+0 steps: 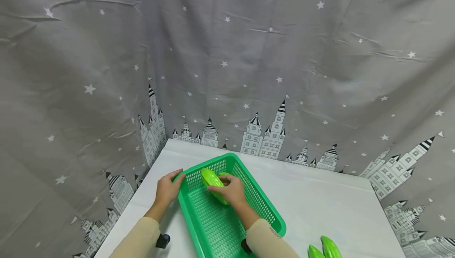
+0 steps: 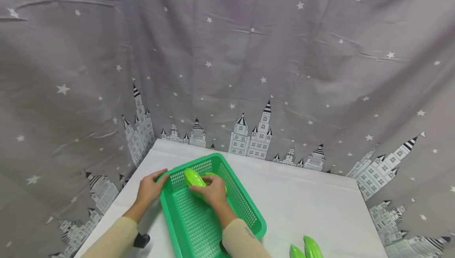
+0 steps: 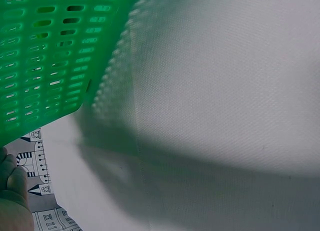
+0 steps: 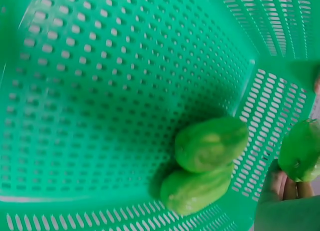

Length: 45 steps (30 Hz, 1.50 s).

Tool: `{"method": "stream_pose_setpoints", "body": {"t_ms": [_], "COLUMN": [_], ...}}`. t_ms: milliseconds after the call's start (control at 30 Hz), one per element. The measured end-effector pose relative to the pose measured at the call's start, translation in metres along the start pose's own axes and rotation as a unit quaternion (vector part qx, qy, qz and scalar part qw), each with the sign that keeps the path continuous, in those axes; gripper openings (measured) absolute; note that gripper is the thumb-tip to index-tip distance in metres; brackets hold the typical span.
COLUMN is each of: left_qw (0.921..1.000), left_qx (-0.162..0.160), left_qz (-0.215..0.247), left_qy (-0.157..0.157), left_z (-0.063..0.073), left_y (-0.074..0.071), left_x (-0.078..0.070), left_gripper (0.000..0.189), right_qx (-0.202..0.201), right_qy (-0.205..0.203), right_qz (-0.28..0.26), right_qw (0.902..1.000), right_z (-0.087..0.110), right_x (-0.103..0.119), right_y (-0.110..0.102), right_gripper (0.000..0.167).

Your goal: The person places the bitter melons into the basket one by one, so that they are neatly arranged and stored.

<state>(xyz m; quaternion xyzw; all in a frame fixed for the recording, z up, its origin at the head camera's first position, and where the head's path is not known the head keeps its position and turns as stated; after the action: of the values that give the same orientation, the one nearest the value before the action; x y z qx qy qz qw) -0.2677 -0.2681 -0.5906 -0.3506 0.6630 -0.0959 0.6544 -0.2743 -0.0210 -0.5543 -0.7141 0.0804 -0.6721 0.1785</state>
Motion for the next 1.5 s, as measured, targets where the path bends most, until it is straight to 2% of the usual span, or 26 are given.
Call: {"method": "stream_pose_setpoints", "body": {"t_ms": [367,533,833,1100,1233,1333,1400,1500], "left_qw": [1.0,1.0,1.0,1.0,1.0,1.0,1.0,1.0], "left_qx": [0.005,0.006,0.003,0.001,-0.003,-0.004,-0.003,-0.002], "left_qz": [-0.002,0.003,0.003,0.004,0.004,0.003,0.002,0.0], "left_qy": [-0.003,-0.005,-0.004,-0.002,0.001,0.0,0.0,-0.003], "left_z": [0.002,0.004,0.005,0.004,0.003,0.003,0.003,0.004], "left_y": [0.001,0.001,0.002,0.0,-0.001,-0.001,-0.001,-0.001], "left_x": [-0.002,-0.002,-0.002,-0.004,-0.004,-0.005,-0.006,-0.006], "left_gripper": [0.04,0.04,0.04,0.04,0.039,0.039,0.039,0.038], "right_qx": [0.013,0.017,0.017,0.034,0.054,0.061,0.064,0.072], "right_qy": [0.023,0.036,0.017,0.013,-0.019,-0.054,-0.082,-0.114], "right_qz": [0.022,0.057,0.156,0.197,0.241,0.281,0.322,0.385], "right_qw": [0.9994,0.9976,0.9875,0.9796,0.9688,0.9562,0.9411,0.9132], "right_z": [0.005,0.008,0.006,0.003,0.005,0.007,0.009,0.009], "right_x": [-0.017,-0.022,-0.025,-0.023,-0.019,-0.017,-0.017,-0.018], "right_y": [0.019,0.023,0.028,0.036,0.04,0.043,0.045,0.048], "right_gripper": [0.051,0.055,0.053,0.056,0.056,0.056,0.054,0.05]}}
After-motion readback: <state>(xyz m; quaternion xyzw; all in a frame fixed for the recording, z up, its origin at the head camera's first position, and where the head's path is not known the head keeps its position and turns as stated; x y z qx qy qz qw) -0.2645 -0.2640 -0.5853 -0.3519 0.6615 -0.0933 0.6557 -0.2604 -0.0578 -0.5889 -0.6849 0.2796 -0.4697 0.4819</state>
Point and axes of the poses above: each hand's wrist, its own z-axis away from the middle knuckle, its own y-axis out of the palm, x = y × z, the point moved 3 cm from there along -z, towards the middle knuckle, and after that the axes turned 3 degrees about -z, right-handed, at the moved point
